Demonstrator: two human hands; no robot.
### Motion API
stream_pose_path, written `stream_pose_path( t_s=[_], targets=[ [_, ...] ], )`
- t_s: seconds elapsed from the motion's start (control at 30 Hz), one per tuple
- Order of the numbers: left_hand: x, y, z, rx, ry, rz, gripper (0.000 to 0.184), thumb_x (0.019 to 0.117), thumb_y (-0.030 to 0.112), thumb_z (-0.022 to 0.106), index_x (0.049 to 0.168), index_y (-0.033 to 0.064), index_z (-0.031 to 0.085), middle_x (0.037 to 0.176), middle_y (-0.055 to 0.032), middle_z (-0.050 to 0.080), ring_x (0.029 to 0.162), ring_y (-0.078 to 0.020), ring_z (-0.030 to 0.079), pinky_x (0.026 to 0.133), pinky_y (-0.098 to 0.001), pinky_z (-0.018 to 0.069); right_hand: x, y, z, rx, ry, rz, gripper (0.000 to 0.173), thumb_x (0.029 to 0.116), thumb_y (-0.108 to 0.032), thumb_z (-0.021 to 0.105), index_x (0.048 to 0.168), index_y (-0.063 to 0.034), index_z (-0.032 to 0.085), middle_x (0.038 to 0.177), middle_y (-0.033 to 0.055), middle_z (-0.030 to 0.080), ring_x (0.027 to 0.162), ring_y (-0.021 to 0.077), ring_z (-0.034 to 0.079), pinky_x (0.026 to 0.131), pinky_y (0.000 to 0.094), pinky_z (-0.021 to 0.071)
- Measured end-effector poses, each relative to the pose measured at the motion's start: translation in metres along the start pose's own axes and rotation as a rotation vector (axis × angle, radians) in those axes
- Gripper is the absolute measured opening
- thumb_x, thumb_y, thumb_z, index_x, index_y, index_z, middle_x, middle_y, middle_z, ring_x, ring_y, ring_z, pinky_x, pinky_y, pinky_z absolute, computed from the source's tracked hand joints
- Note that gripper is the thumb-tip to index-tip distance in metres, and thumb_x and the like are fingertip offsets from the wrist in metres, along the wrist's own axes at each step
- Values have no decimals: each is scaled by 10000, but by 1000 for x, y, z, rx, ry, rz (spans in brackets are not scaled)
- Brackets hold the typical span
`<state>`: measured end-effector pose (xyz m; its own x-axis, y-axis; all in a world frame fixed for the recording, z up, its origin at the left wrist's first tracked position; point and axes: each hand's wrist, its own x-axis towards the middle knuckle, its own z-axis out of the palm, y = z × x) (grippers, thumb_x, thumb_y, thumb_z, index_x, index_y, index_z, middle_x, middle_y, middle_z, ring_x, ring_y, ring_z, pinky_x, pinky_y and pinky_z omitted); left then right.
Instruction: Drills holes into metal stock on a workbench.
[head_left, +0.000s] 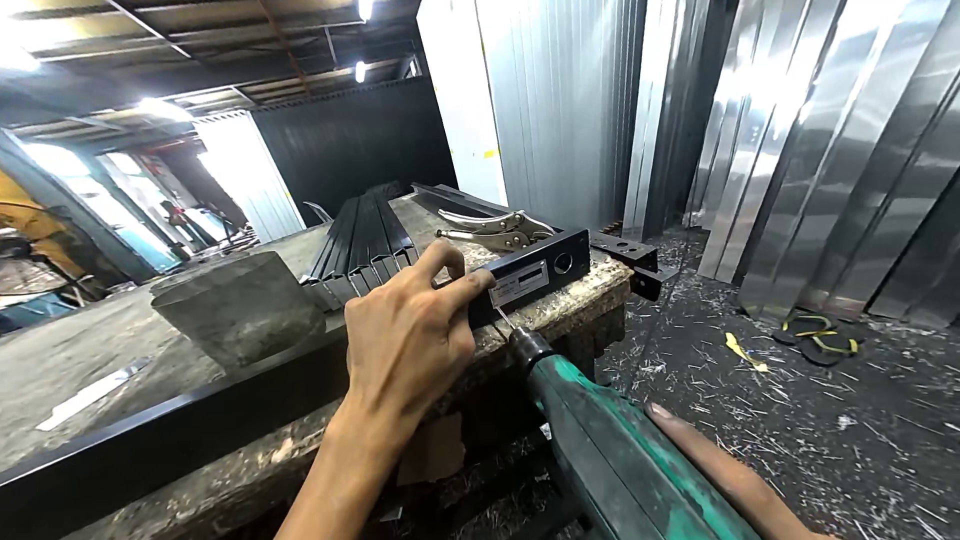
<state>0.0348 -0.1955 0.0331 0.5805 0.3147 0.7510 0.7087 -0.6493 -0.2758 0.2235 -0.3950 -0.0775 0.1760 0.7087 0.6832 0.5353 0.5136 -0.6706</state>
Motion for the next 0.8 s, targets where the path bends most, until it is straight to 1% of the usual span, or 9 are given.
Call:
stream_pose_path(
  t_s=[0.17,0.37,0.43,0.53,0.63,0.7,0.8],
  targets=[
    [1,1,0,8,-6,-6,367,942,166,509,1123,307,795,1127,12,690,695,-178,617,509,-406,427,1,0,0,-1,2,-12,762,848,-292,763,1461,69,491,1281,218,681,1132,215,698,968,394,591],
    [3,2,0,18,-15,-16,368,942,160,504,1117,305,794,1109,7,688,682,-191,608,506,-417,417,0,-2,1,-30,12,-12,759,855,-311,755,1459,68,496,1261,212,691,1107,207,706,945,386,597],
    [4,2,1,30,-3,-19,375,941,170,495,1107,318,796,1079,11,694,667,-188,608,497,-416,415,0,-2,2,-20,12,-10,774,840,-294,767,1464,72,489,1268,202,692,1107,202,708,945,379,602],
    [4,3,1,24,-6,-22,374,942,160,497,1110,310,796,1089,4,691,669,-194,608,497,-421,414,-2,1,1,-29,11,-5,805,808,-291,790,1472,51,488,1266,168,702,1088,195,720,902,373,625],
    [4,3,1,17,2,-24,370,942,165,500,1109,306,798,1104,4,701,676,-199,625,498,-430,426,1,-6,-3,-82,-17,9,777,839,-315,766,1481,26,492,1249,181,706,1067,187,719,895,367,611],
    [4,3,0,7,-5,-23,363,944,152,508,1119,285,796,1125,-8,695,679,-204,618,503,-432,423,1,-7,-4,-96,-20,15,773,837,-308,768,1484,17,497,1240,180,710,1046,191,724,876,374,613],
    [4,4,0,11,1,-30,357,945,154,512,1110,292,797,1110,-2,692,658,-198,604,497,-424,418,2,-6,-3,-96,-20,11,784,827,-310,771,1482,25,499,1244,189,707,1054,218,725,881,409,618]
  ],
)
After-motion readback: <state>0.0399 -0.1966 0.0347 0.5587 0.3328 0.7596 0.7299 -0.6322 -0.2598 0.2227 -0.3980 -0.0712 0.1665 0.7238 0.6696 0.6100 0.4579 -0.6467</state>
